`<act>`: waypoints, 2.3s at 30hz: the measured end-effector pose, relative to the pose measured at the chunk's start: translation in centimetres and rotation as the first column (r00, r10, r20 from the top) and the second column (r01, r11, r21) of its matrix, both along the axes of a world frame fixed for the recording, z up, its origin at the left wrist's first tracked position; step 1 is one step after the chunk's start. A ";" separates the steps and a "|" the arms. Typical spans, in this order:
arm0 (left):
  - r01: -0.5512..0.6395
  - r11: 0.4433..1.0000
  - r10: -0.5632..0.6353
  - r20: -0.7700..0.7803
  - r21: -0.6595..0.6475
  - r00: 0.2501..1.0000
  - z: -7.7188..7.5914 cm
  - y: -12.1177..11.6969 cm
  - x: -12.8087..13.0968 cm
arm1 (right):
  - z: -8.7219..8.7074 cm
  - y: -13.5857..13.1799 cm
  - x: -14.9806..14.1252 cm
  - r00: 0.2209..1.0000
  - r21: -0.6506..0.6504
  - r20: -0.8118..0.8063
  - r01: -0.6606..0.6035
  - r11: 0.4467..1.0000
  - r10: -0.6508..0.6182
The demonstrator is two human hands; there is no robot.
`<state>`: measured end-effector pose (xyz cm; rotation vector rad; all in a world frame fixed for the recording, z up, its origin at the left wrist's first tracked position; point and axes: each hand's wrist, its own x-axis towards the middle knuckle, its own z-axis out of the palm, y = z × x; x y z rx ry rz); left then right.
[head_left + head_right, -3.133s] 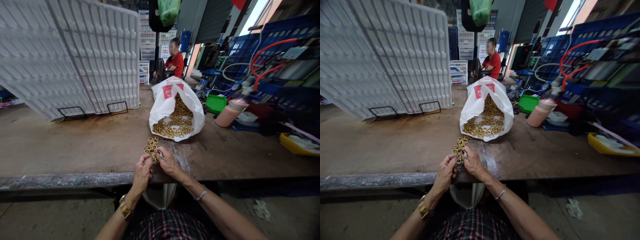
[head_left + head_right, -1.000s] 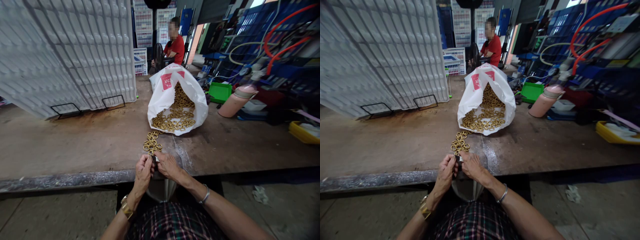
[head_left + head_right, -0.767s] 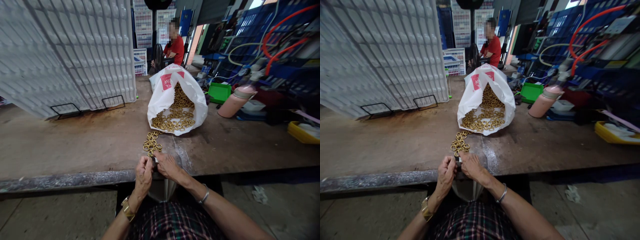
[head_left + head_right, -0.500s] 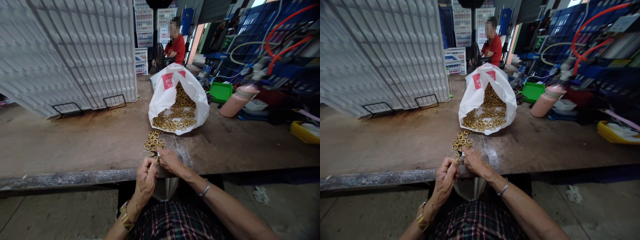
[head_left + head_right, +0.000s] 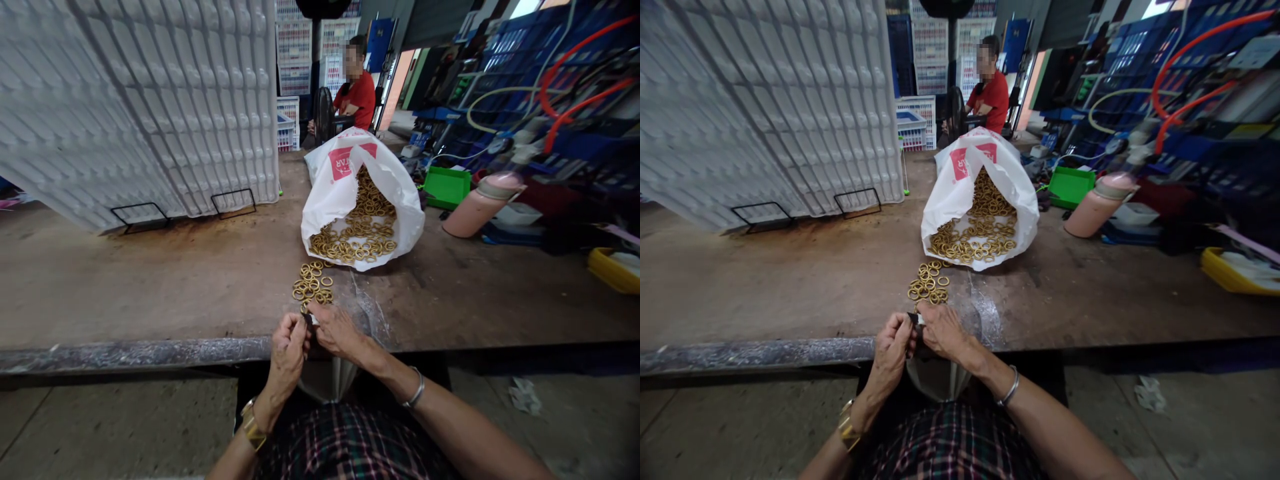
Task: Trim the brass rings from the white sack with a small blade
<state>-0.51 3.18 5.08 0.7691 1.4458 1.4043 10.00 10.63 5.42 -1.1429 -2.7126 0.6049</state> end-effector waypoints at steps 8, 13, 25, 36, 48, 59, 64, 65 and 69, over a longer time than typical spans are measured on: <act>0.022 0.999 -0.021 -0.018 0.050 1.000 0.8 -1.2 -0.1 | -0.4 0.9 0.2 0.993 -0.012 0.111 0.036 0.999 -0.035; 0.060 0.995 -0.082 0.291 0.083 0.953 1.7 -1.1 -0.2 | -0.6 1.0 -0.2 0.959 -0.197 -0.248 0.089 0.976 -0.138; -0.027 0.999 0.009 0.397 0.039 0.918 0.4 -0.7 -0.6 | -0.5 -0.5 -1.4 0.737 -0.684 -0.527 -0.073 0.726 -0.423; -0.104 0.995 0.099 0.342 -0.003 0.934 0.0 -0.8 -1.0 | -0.2 -0.7 -1.4 0.830 -0.360 -0.524 -0.011 0.933 -0.192; -0.048 0.999 0.048 -0.054 0.000 0.997 0.2 -1.1 -1.0 | -0.6 -0.4 -1.8 0.782 -0.610 -0.492 0.003 0.792 -0.382; 0.054 0.999 -0.051 0.208 -0.009 0.977 -0.5 -1.2 -1.2 | -0.6 -0.3 -1.9 0.782 -0.555 -0.509 0.021 0.832 -0.359; 0.063 0.998 -0.064 0.256 0.010 0.965 -0.4 -1.1 -1.2 | -0.1 -0.5 -1.8 0.758 -0.621 -0.518 -0.016 0.784 -0.395; 0.062 0.998 -0.064 0.266 0.016 0.962 -0.4 -1.1 -1.2 | 0.0 -0.5 -1.8 0.755 -0.627 -0.520 -0.020 0.779 -0.399; 0.046 0.999 -0.052 0.288 0.025 0.956 -0.5 -1.2 -1.2 | 0.0 -0.4 -1.9 0.764 -0.608 -0.526 -0.030 0.794 -0.374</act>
